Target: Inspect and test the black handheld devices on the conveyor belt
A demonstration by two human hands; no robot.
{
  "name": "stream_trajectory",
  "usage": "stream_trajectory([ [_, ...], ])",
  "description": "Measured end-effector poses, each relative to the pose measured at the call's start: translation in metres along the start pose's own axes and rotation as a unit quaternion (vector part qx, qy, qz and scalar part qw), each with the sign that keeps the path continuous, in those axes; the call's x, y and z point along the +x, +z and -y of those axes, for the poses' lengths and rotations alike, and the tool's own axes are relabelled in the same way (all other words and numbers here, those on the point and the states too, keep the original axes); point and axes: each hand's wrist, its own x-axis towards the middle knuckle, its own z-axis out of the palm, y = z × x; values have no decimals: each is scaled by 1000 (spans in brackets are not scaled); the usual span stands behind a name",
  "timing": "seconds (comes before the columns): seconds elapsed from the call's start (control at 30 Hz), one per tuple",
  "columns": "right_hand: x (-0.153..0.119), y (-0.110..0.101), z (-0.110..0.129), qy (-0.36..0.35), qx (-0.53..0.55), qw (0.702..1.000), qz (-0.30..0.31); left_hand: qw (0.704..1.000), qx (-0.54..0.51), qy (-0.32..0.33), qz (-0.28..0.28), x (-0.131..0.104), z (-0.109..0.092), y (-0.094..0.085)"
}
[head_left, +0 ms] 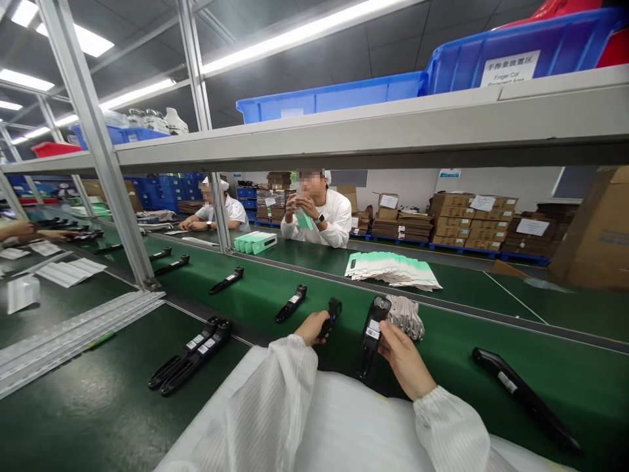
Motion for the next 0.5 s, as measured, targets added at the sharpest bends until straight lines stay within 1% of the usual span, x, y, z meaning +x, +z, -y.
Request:
stream_trajectory([
  [0.07,2,-2,-4,21,11,1000,-9,996,-81,-14,41,-6,-5,8],
  [0.1,4,-3,-6,37,15,999,-10,987,-143,-23,68,-10,-7,11],
  [0.13,5,-5,-8,57,14,998,-11,971,-214,-31,98,-13,-9,15],
  [0.2,8,-8,-12,92,-11,995,-23,924,-348,-44,152,-20,-12,22],
  [0.23,9,-10,-14,99,-35,994,-33,903,-391,-46,169,-23,-13,25],
  [0.27,11,-13,-16,97,-65,992,-44,893,-411,-43,181,-25,-14,29],
  [0.33,16,-19,-21,62,-144,986,-54,885,-419,-37,202,-29,-14,34],
  [0.43,25,-32,-30,-13,-288,955,-68,882,-406,-32,235,-34,-15,41],
  [0.5,31,-41,-37,-38,-346,934,-85,883,-399,-28,246,-37,-16,44],
])
